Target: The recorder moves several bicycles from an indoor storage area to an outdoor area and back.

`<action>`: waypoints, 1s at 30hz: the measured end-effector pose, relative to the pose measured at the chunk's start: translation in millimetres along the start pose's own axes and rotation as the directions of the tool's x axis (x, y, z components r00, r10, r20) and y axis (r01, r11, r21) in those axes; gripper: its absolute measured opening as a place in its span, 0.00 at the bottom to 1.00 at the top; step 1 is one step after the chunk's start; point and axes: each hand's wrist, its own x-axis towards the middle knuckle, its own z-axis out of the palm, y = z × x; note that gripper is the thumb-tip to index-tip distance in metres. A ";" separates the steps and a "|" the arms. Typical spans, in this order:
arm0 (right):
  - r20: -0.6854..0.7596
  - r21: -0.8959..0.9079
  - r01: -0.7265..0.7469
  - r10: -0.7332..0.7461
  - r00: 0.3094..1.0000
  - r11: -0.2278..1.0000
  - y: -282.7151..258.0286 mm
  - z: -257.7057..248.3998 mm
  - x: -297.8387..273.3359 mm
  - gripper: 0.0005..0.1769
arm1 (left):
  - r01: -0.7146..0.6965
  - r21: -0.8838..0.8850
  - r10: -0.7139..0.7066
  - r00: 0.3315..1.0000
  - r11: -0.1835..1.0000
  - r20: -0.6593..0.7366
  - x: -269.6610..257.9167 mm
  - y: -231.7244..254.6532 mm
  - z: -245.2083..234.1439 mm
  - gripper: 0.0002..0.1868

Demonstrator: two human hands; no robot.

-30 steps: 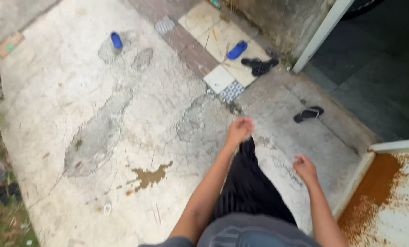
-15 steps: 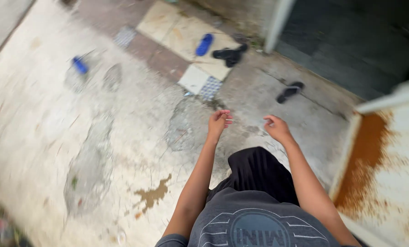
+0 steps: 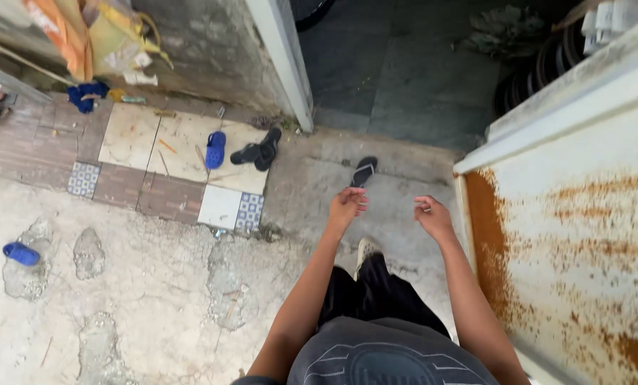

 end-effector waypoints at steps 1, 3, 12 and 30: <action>-0.003 0.003 -0.004 0.004 1.000 1.000 -12.6 -3.0 17.2 0.17 | 0.002 0.003 -0.002 1.000 1.000 0.004 16.2 14.1 1.5 0.12; 0.023 0.061 -0.033 0.032 0.999 0.998 -38.2 -6.8 51.3 0.17 | -0.012 0.004 0.012 1.000 1.000 -0.019 47.4 41.0 2.3 0.12; 0.098 0.084 0.225 -0.233 0.967 0.971 -119.9 35.8 256.2 0.25 | -0.014 -0.040 0.010 0.996 0.999 -0.092 219.9 97.8 -43.6 0.11; -0.027 -0.148 0.394 -0.402 0.915 0.907 -114.0 31.3 507.9 0.19 | -0.246 -0.100 0.257 0.960 0.964 0.113 511.8 314.4 -33.8 0.15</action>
